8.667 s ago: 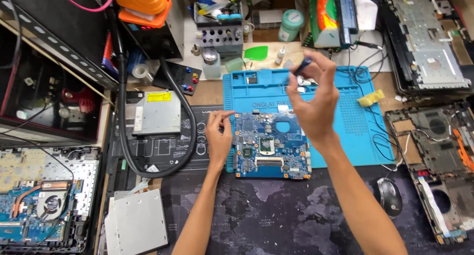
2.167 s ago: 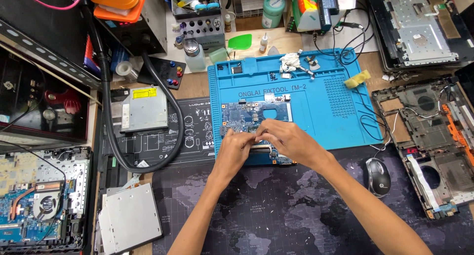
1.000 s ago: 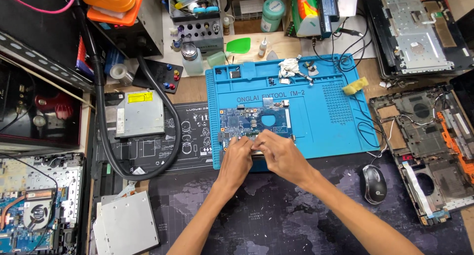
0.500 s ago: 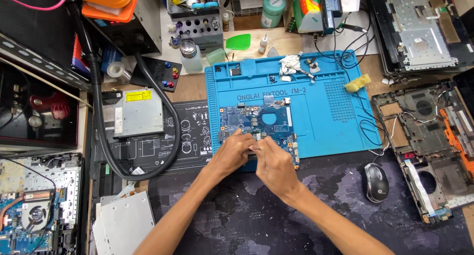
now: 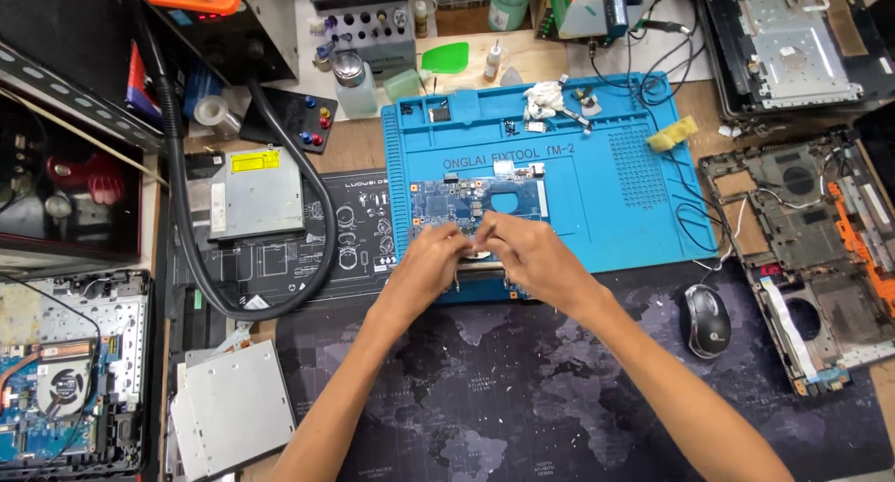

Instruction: Disassembling a laptop to remove and work on the motherboard and cooling fan

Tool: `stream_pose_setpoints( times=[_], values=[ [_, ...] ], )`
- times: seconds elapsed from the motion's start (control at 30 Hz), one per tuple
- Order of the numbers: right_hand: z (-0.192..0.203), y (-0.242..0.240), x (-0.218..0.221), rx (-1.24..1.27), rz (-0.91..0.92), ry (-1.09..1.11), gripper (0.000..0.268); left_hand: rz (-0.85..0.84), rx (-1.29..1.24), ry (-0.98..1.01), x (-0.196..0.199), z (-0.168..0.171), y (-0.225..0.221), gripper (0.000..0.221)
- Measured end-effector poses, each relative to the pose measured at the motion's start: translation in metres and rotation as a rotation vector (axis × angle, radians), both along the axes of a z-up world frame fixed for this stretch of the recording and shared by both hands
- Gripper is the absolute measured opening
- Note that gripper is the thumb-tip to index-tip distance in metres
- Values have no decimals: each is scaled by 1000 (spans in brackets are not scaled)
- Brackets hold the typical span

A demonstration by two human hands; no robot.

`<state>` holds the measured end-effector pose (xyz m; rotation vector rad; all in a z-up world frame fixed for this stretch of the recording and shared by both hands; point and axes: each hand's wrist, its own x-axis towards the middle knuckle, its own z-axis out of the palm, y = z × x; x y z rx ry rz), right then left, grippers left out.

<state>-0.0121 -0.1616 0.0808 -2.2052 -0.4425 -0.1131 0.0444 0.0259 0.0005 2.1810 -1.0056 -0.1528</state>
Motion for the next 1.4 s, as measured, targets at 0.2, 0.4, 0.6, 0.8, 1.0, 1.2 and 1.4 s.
stream_pose_setpoints(
  times=[0.2, 0.4, 0.6, 0.8, 1.0, 1.2, 1.4],
  values=[
    [-7, -6, 1, -102, 72, 19, 11, 113, 64, 193, -20, 46, -3, 14],
    [-10, -7, -4, -194, 110, 31, 18, 157, 38, 27, -25, 17, -10, 10],
    [-22, -17, 7, -211, 182, 41, 22, 198, 19, 11, -34, 14, -14, 12],
    [-29, -19, 3, -186, 141, 27, 19, 228, -44, 21, -35, 12, -16, 6],
    [-22, -10, -4, -45, 65, 0, 17, 231, -121, -19, -33, -19, -21, 10],
    [-31, -5, -5, -7, -20, -13, 14, 164, -172, -68, -27, -29, -21, 16],
    [-33, 6, -12, 35, -140, -96, 14, 104, -157, -117, -21, -28, -18, 18]
  ],
)
